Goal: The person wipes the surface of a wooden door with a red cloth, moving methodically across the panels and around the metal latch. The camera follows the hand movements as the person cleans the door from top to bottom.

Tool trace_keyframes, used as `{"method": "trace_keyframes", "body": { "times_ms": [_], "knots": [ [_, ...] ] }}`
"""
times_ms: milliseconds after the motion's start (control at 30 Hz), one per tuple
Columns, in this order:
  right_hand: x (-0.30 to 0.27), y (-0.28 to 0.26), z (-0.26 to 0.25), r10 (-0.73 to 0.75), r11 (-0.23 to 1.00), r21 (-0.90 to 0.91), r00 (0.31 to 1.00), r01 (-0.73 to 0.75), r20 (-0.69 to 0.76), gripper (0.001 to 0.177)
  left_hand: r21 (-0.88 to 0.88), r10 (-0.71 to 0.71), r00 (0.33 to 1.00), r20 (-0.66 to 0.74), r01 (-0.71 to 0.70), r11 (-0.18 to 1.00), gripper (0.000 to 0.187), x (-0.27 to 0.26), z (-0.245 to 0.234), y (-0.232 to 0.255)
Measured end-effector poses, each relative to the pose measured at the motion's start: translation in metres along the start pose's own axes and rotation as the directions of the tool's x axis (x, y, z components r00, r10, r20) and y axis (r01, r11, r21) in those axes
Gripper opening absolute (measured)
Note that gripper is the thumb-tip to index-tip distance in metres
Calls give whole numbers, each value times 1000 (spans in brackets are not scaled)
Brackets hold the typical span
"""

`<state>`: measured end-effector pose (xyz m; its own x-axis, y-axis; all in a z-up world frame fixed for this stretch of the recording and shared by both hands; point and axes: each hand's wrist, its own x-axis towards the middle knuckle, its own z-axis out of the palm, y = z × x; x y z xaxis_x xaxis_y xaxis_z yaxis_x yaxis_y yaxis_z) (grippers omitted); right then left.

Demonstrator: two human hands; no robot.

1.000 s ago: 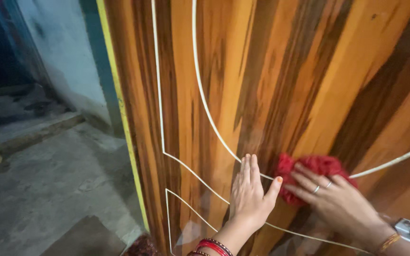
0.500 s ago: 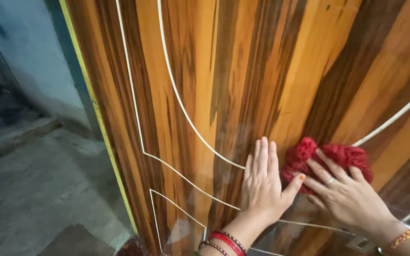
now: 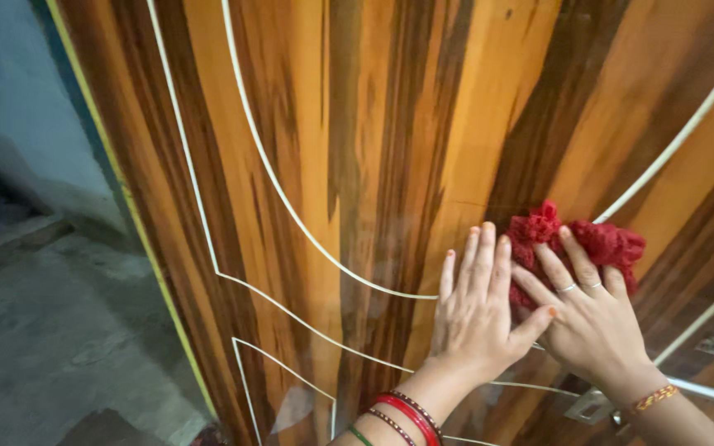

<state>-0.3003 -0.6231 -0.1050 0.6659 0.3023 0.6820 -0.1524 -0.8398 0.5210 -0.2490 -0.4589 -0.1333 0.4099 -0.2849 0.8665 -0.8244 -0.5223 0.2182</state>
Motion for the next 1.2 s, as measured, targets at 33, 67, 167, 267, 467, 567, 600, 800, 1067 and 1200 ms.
{"method": "trace_keyframes", "body": {
  "times_ms": [33,67,167,267,467,567,600,800,1067,1200],
  "knots": [
    [-3,4,0,11,999,47,1000,-12,14,60,-10,17,1000,-2,-17,1000,97,3,3,7],
    [-8,9,-1,68,997,18,997,-68,31,61,-21,38,999,-3,-38,999,97,6,5,13],
    [-33,36,-5,248,968,-39,969,-248,17,67,-9,111,994,9,-111,994,99,12,8,24],
    [-62,49,-5,400,914,-44,915,-402,-54,74,-34,140,990,35,-139,990,99,12,6,27],
    [-44,-2,40,540,832,319,794,-453,-280,73,-39,121,992,38,-119,992,98,17,-7,5],
    [-21,-20,48,457,887,192,854,-420,-247,76,-27,100,995,5,-100,995,97,30,-15,3],
    [-10,-16,47,423,906,104,885,-410,-197,71,-20,94,995,-20,-95,995,96,39,-18,2],
    [61,95,-2,362,928,59,853,-368,-375,63,-55,177,981,-75,-181,982,100,88,-32,17],
    [107,70,-12,414,906,116,797,-407,-440,62,-65,169,976,-140,-179,982,100,121,-36,12],
    [82,28,-15,121,990,94,973,-104,-195,75,-98,179,963,-200,-201,975,100,134,-36,19]
  ]
}}
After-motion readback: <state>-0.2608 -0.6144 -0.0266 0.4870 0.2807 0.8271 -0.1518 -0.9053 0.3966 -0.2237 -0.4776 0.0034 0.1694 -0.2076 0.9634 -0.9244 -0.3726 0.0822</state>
